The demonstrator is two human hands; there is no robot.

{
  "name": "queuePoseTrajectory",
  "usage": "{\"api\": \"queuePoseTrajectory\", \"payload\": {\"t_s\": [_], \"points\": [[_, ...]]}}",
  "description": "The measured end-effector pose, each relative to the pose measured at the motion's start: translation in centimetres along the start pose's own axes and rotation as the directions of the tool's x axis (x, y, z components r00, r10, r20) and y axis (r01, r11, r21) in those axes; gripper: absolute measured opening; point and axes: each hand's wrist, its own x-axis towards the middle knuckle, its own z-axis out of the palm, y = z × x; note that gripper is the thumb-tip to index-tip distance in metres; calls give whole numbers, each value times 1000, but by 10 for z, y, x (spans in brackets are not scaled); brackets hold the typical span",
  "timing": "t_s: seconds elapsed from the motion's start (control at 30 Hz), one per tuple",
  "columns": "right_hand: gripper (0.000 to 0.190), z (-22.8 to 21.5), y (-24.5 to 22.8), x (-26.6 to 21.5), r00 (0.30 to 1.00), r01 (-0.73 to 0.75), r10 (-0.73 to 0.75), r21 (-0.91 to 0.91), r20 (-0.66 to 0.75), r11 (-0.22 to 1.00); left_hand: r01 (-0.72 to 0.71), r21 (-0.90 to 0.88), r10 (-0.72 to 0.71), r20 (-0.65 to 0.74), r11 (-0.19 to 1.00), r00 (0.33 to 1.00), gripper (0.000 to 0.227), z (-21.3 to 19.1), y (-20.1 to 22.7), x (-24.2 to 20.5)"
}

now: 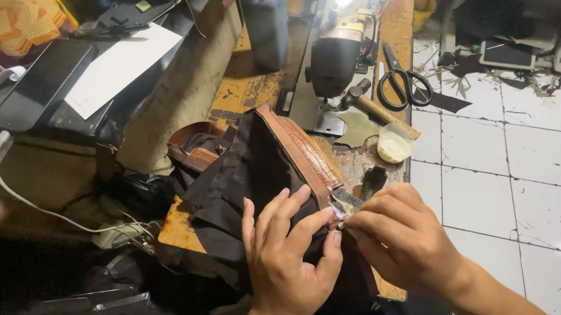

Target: Assembling and finishing a leather bag by applying glue and hammering the edges

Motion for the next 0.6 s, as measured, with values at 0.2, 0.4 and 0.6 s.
{"api": "queuePoseTrajectory", "payload": {"t_s": [0.2,0.4,0.6], "points": [[4,1,-8,13,996,-72,71,-10,-53,997,6,-13,-7,-7,1000,1000,20,0,0,0],[3,8,-7,19,994,-111,111,7,1,994,3,-24,-4,-13,1000,1000,21,3,-2,-2],[8,3,2,18,967,-218,229,94,-114,971,8,-25,-9,-39,1000,999,15,5,-2,1]]}}
